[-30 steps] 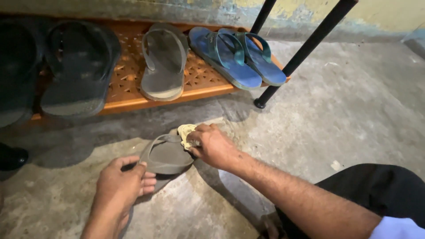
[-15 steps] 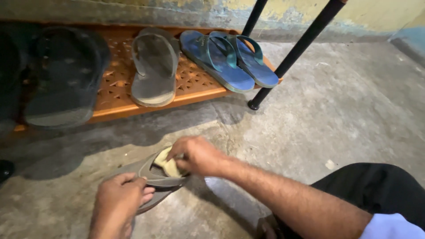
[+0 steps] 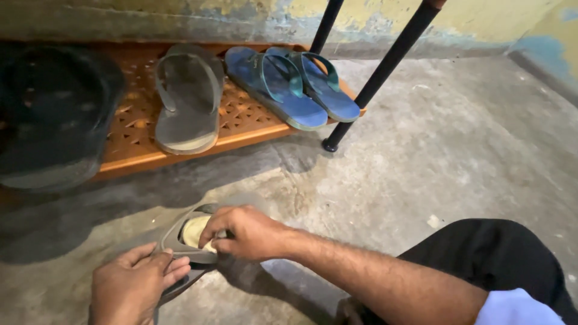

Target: The person cleans a grey flip-flop using a cloth, wiping the sole and strap thoroughly. The flip-flop is held in one hand while the other hand scrubs with the cloth. The person rotates the flip-flop to clean different areas.

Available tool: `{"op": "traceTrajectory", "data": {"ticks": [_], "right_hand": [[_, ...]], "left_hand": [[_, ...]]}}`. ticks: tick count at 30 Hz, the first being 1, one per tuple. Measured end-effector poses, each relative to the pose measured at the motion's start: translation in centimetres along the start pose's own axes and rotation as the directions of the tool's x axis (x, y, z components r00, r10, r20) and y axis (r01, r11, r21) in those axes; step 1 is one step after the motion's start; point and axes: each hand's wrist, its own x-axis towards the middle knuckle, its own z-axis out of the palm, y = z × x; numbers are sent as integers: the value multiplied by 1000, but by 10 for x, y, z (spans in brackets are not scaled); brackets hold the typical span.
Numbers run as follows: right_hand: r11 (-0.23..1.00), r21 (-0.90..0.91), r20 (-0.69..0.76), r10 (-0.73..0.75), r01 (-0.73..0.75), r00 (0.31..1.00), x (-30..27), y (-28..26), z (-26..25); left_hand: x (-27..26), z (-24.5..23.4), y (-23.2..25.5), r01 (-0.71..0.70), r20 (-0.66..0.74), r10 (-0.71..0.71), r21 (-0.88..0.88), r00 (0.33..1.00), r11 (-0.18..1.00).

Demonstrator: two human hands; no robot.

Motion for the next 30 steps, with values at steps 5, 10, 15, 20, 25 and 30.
{"op": "traceTrajectory", "data": {"ticks": [5,10,15,20,25,30], "right_hand": [[975,-220,-107,16,-40,994,3,15,-15],[924,-196,-266,271,-327,925,1,23,-34],[996,91,-362,55,-24,931,7,-18,-24],[992,-92,-233,-106,87,967,2,-54,-23],[994,-111,-77,-27,18,997,4,-55,-23],[949,223,13,224,-222,974,4,-46,-1]], "left_hand": [[-8,-5,8,-53,-36,55,52,998,997],[-19,-2,23,-127,-121,152,187,981,974],[-39,7,44,-368,-143,421,293,896,882],[-58,7,64,-539,-36,608,426,793,727],[-67,15,65,-564,-18,657,494,754,661],[-62,12,60,-318,-96,547,726,832,610]]}}
